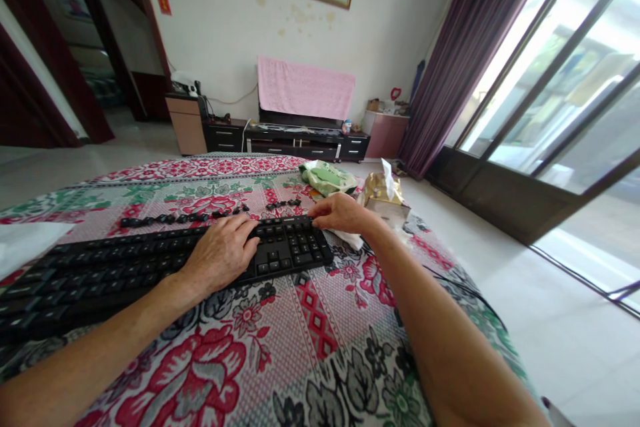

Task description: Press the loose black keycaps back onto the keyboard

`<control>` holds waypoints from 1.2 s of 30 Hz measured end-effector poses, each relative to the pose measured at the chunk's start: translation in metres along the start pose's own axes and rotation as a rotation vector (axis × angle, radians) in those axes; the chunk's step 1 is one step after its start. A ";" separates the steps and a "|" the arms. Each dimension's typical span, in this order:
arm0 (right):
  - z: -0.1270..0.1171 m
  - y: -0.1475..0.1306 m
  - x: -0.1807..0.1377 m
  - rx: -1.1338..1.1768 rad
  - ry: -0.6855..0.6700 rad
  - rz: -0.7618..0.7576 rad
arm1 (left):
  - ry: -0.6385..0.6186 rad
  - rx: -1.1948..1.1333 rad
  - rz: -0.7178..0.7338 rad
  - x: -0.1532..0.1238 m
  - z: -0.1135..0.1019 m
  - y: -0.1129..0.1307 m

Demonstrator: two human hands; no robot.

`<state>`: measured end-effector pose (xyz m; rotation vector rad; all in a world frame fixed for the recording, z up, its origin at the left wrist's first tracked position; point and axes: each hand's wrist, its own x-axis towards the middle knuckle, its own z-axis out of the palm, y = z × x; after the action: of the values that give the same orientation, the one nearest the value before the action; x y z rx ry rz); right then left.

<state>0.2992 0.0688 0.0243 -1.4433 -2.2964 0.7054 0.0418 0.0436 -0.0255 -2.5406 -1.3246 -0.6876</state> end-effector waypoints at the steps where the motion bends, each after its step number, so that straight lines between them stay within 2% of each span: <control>1: 0.001 -0.002 -0.001 -0.037 -0.005 -0.024 | 0.003 -0.006 0.000 0.000 0.000 0.000; 13: 0.011 -0.011 -0.001 -0.377 -0.046 -0.138 | 0.012 -0.013 -0.004 0.000 0.000 -0.001; 18: 0.013 -0.022 -0.002 -0.587 -0.074 -0.215 | 0.008 -0.009 -0.011 0.000 0.001 -0.001; 21: 0.015 -0.032 -0.005 -0.690 -0.065 -0.171 | 0.010 -0.003 -0.005 0.000 0.002 -0.001; 24: 0.017 -0.039 -0.008 -0.717 -0.056 -0.124 | 0.010 0.003 0.008 0.000 0.002 -0.001; 29: 0.017 -0.039 -0.008 -0.734 -0.047 -0.142 | 0.009 0.018 0.006 0.000 0.001 0.000; 33: 0.023 -0.038 -0.004 -0.741 -0.022 -0.066 | 0.009 0.026 0.002 -0.001 0.001 0.000; 36: 0.030 -0.040 -0.003 -0.604 0.052 -0.011 | 0.017 0.037 0.002 -0.001 0.001 0.000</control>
<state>0.2554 0.0442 0.0229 -1.6517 -2.5964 -0.0538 0.0419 0.0436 -0.0268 -2.5013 -1.3166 -0.6757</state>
